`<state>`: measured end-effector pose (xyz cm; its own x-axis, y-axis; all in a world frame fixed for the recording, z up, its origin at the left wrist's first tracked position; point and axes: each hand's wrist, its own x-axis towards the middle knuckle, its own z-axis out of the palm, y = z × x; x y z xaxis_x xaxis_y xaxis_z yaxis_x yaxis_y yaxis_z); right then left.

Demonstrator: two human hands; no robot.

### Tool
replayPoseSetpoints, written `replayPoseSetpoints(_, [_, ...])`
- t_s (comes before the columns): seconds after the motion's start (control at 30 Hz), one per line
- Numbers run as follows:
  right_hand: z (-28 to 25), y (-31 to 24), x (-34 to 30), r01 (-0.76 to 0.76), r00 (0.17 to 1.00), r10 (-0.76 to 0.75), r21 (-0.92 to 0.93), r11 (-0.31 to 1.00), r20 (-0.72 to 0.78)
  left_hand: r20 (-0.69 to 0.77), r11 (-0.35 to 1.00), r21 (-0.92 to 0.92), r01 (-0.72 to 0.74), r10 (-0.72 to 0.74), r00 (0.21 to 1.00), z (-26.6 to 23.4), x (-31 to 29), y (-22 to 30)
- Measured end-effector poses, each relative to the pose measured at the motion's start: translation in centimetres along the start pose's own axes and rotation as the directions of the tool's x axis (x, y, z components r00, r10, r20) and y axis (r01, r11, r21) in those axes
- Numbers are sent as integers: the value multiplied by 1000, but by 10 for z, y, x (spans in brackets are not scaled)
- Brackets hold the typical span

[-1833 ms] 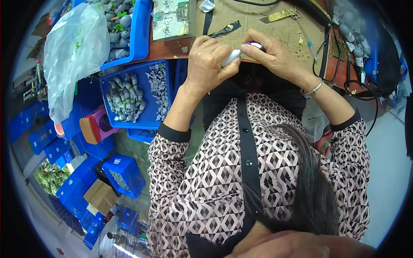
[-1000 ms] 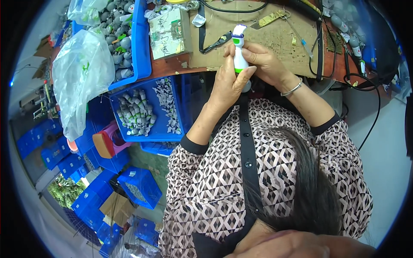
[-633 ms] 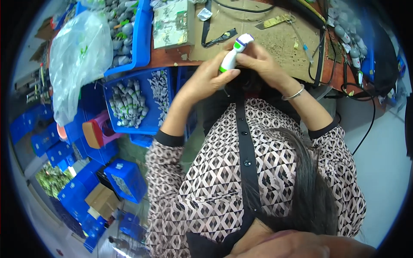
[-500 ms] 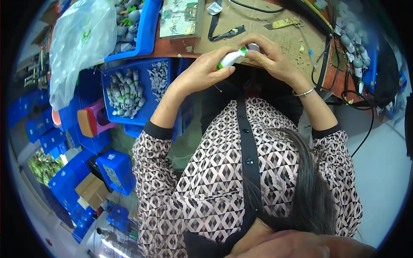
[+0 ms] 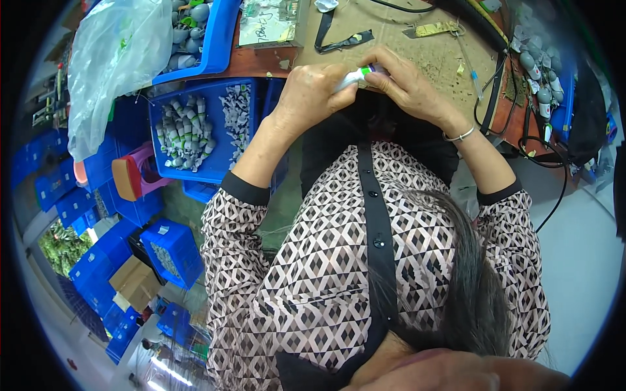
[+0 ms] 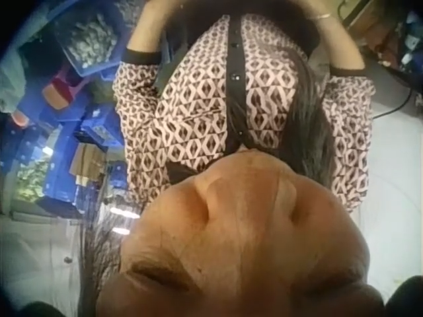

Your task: Assembling small electronic LED light bulb components by fitting internal parts into housings and using an electric screwdriver.

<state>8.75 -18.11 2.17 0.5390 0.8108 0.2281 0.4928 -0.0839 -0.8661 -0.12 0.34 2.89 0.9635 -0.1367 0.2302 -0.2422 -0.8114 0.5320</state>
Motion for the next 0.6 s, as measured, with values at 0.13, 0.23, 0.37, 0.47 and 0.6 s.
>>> replayPoseSetpoints(0.13, [-3, 6, 3, 15, 995, -9, -64, 998, 99, 14, 1000, -18, -3, 3, 1000, 2, -3, 1])
replayPoseSetpoints(0.23, [0, 7, 3, 47, 995, -44, -40, 998, 88, -8, 999, 37, -39, 39, 999, 1, -3, -1])
replayPoseSetpoints(0.37, [-5, 9, 7, 24, 994, -31, 74, 997, 107, -28, 1000, 6, -22, 22, 999, -4, 1, -1])
replayPoseSetpoints(0.47, [-12, 6, 14, -105, 978, 84, 104, 989, 193, 81, 989, -101, 109, -101, 992, -12, 6, 3])
replayPoseSetpoints(0.6, [-21, -8, 27, -149, 988, 148, 518, 843, 44, 432, 98, -882, 461, -222, 874, 3, -6, 7])
